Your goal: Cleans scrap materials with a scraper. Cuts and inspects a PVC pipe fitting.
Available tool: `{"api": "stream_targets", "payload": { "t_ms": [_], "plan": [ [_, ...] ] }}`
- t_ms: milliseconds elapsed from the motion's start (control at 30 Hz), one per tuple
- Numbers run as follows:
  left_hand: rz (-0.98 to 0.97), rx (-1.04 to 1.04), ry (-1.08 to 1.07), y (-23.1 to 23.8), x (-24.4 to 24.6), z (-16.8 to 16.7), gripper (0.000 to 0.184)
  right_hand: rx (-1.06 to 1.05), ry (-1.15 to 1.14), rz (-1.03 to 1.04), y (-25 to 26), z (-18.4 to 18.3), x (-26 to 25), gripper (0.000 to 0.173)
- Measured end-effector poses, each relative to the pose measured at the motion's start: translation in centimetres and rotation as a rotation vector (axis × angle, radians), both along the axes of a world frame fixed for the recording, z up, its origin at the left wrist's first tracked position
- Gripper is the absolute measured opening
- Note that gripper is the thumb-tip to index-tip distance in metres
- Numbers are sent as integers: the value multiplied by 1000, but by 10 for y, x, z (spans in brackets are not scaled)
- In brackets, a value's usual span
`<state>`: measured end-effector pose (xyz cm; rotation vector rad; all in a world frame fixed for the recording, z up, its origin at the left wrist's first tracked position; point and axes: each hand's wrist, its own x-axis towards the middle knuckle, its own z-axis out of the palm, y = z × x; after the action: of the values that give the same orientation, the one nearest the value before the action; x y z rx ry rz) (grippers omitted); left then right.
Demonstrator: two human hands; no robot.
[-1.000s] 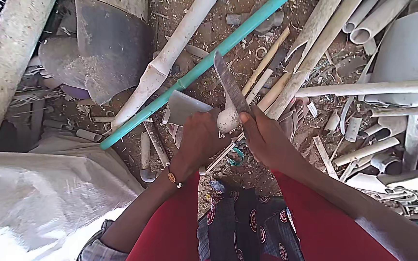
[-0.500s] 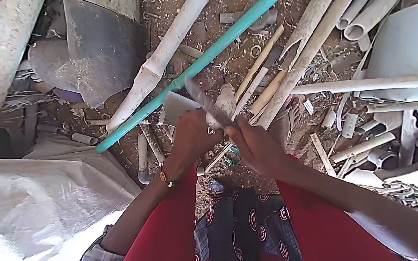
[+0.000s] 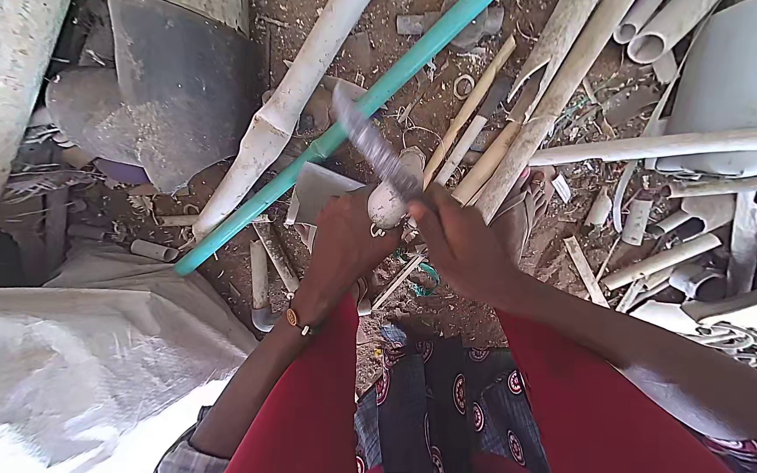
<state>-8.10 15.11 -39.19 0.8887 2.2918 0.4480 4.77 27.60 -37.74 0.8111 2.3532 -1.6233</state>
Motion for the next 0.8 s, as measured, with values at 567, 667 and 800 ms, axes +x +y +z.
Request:
{"api": "stream_targets", "payload": {
  "t_ms": [567, 667, 800],
  "plan": [
    [-134, 173, -210, -10, -7, 10, 62, -263, -8, -283, 30, 0, -5, 73],
    [-115, 197, -194, -10, -6, 10, 69, -423, -54, -328, 36, 1, -9, 59],
    [119, 372, -425, -18, -10, 9, 74, -539, 53, -451, 34, -1, -12, 34]
  ]
}}
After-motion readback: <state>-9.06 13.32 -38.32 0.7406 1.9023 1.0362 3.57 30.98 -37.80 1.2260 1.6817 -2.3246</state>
